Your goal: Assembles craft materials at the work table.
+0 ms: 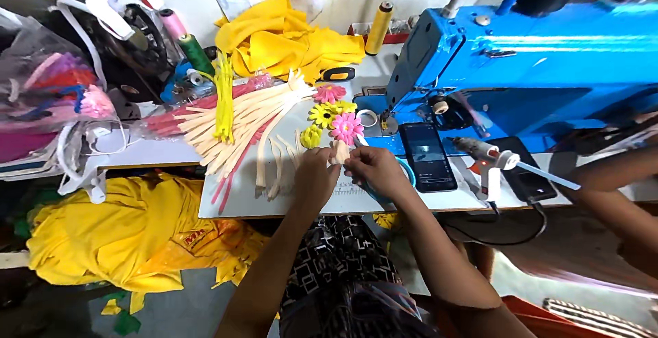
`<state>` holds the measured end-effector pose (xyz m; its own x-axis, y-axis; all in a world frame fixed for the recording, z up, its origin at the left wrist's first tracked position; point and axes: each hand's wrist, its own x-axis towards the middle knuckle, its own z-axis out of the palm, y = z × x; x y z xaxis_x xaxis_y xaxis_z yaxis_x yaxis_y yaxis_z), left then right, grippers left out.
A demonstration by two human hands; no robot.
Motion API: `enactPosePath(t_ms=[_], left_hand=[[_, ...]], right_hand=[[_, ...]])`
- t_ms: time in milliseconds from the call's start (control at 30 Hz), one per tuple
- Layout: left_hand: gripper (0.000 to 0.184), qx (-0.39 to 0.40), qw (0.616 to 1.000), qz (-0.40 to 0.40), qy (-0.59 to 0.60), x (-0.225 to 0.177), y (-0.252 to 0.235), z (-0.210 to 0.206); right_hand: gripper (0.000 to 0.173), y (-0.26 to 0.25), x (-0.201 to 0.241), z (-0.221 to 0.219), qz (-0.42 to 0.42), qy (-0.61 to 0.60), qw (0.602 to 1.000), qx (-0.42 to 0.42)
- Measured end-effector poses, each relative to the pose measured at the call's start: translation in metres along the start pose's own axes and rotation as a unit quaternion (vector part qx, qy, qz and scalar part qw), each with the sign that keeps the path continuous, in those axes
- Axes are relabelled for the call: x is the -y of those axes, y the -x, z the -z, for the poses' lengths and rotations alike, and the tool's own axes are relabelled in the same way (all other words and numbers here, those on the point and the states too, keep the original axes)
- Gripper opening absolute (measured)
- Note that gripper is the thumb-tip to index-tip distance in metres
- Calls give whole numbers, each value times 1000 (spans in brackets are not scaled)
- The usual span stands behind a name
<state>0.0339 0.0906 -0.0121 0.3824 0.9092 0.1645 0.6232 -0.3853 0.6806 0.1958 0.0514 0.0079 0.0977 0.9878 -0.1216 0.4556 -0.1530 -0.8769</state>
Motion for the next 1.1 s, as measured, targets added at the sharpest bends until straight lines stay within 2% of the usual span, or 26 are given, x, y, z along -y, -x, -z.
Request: enactPosePath(t_ms=[167, 300, 467, 600, 767, 933, 1100], left_hand=[[28, -95, 986, -54, 126, 3, 19, 0], [33, -121, 967, -75, 210, 0, 33, 7], [28, -160, 933, -108, 305, 0, 40, 5], [24, -171, 927, -135, 306, 1, 43, 3], [24, -157, 922, -120, 332, 0, 48, 2], [23, -157, 908, -106, 374, -3, 52, 0], [26, -121, 888, -61, 440, -5, 56, 4]], right_hand=[[11, 9, -7, 5, 24, -168, 985, 44], [11, 18, -3, 6, 25, -288, 955, 68], [13, 26, 1, 3, 30, -367, 926, 79], [11, 31, 5, 2, 53, -327, 942, 57], [7, 35, 2, 3, 131, -169, 977, 20], [16, 40, 2, -1, 171, -152, 973, 11], [23, 45, 0, -8, 270, -43, 961, -44]])
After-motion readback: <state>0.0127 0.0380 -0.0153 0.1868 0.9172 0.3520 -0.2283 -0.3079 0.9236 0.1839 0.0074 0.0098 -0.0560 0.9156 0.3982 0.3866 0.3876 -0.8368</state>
